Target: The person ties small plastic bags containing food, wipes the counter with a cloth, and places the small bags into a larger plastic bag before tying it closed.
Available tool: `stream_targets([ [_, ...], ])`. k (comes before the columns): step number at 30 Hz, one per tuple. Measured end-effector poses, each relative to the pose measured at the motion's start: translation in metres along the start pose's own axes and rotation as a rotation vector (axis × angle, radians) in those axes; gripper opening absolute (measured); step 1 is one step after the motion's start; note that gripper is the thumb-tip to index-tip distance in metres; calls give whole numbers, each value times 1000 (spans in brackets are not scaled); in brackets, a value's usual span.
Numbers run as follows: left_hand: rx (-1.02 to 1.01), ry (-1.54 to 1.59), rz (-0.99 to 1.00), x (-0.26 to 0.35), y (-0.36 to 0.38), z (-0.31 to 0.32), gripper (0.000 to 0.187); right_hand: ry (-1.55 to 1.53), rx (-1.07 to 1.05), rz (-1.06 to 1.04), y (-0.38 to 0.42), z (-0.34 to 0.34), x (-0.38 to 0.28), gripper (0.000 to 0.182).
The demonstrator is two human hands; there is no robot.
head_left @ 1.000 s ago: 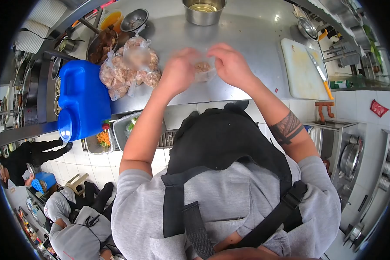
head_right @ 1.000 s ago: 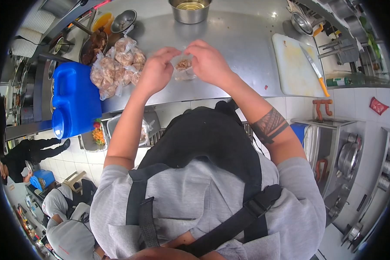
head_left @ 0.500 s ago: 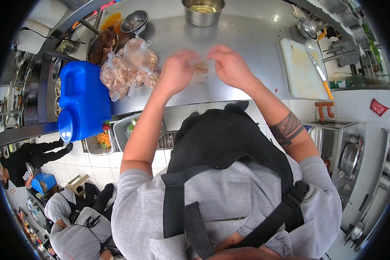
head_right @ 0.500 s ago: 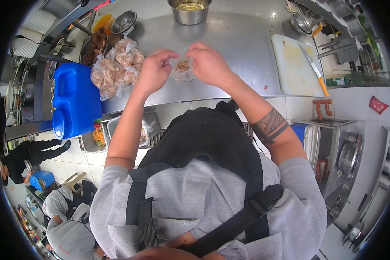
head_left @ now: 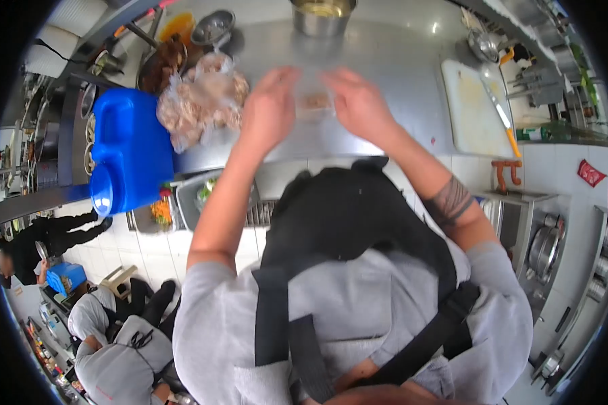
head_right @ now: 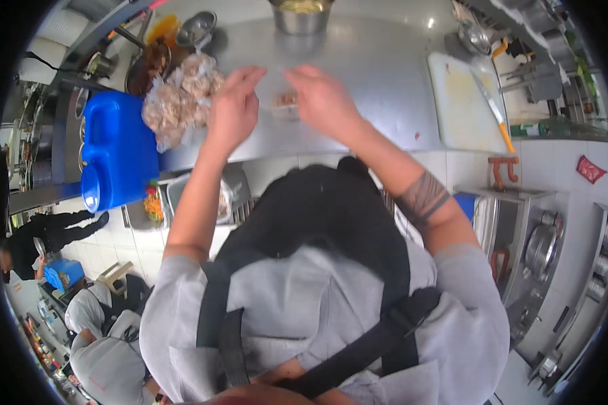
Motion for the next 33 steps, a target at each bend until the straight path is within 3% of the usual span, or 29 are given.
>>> stream_targets([
  [10, -39, 58, -59, -5, -4, 8, 45, -45, -51, -12, -4, -5, 4, 50],
  [12, -31, 210, -192, -11, -6, 9, 41, -46, -80, 23, -4, -3, -7, 52],
  [16, -114, 421, -278, -14, -13, 11, 42, -152, -85, 68, -14, 14, 1, 51],
  [18, 130, 773, -501, -46, -4, 9, 50, -198, -139, 129, -28, 12, 7, 36],
  [19, 127, 767, -504, -56, 2, 11, 50, -204, -137, 130, -34, 12, 9, 36],
  [21, -108, 317, -267, -66, 14, 20, 62, -239, 19, -54, -45, 2, 2, 22],
  [25, -149, 406, -369, -68, 19, 54, 80, -255, -2, -144, -66, -18, -14, 18],
  [27, 22, 718, -335, -64, 3, 52, 90, -305, -82, 41, -70, -24, -10, 19],
  [31, -97, 385, -361, -51, 13, 62, 83, -287, -214, 116, -59, 4, 11, 19],
  [33, -95, 332, -341, -56, 15, 75, 67, -242, -229, 76, -54, 13, 8, 19],
])
Point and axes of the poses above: each hand's wrist, its own y-axis away from the middle knuckle, its own z-axis out of the palm, x = y × z, the point moved 3 cm from there along -y, towards the middle knuckle, and after that the axes turned 12 degrees about y, right-handed, at the moved point
